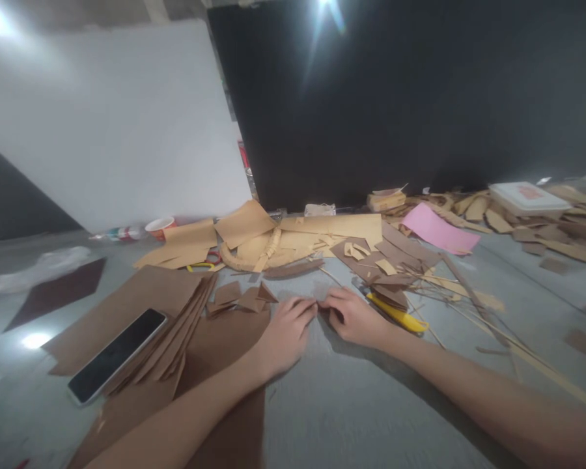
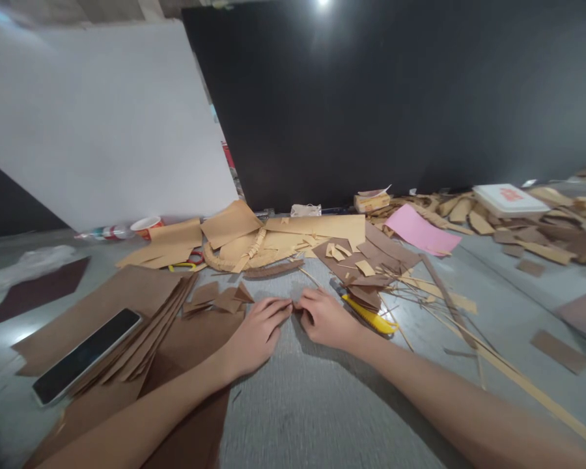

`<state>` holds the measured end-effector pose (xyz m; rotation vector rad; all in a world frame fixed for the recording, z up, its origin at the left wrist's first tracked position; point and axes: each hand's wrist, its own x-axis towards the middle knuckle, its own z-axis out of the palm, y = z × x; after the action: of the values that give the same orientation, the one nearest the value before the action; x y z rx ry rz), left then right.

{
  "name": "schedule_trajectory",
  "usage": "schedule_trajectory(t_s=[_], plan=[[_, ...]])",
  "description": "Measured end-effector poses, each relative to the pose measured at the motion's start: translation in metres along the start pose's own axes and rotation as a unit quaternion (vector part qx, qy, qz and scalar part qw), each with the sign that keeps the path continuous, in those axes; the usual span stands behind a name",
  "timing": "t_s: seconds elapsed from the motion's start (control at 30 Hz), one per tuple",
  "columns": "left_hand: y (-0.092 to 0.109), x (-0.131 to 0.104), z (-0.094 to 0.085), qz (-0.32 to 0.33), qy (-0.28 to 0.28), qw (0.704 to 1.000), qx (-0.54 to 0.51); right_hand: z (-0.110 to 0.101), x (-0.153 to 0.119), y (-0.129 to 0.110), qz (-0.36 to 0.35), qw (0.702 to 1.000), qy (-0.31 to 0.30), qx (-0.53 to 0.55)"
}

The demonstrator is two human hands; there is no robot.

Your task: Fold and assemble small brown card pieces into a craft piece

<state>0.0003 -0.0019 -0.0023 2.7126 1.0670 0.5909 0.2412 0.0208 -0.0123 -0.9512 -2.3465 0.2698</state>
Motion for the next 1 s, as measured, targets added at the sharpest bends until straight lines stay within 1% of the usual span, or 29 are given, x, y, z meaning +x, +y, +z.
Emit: schedule_trajectory(t_s=[0.17, 0.4, 0.53, 0.7, 1.0], plan=[[0.001, 0.000, -0.001, 0.001, 0.001, 1.000, -0.003, 0.001, 0.000, 0.001, -0.002, 1.000, -0.012, -0.020], [0.000, 0.000, 0.000, -0.001, -0.008, 1.000, -0.003, 0.002, -0.002, -0.006, -0.027, 0.989, -0.052, -0.135], [-0.001, 0.000, 0.001, -0.004, -0.012, 1.000, 0.001, 0.001, -0.002, -0.011, -0.038, 0.983, -0.063, -0.170], [-0.001, 0.000, 0.001, -0.008, -0.012, 1.000, -0.003, 0.002, -0.003, -0.009, -0.034, 0.983, -0.062, -0.170], [0.001, 0.002, -0.001, -0.024, -0.018, 0.999, -0.013, 0.009, -0.003, 0.000, -0.007, 0.993, -0.039, -0.112]])
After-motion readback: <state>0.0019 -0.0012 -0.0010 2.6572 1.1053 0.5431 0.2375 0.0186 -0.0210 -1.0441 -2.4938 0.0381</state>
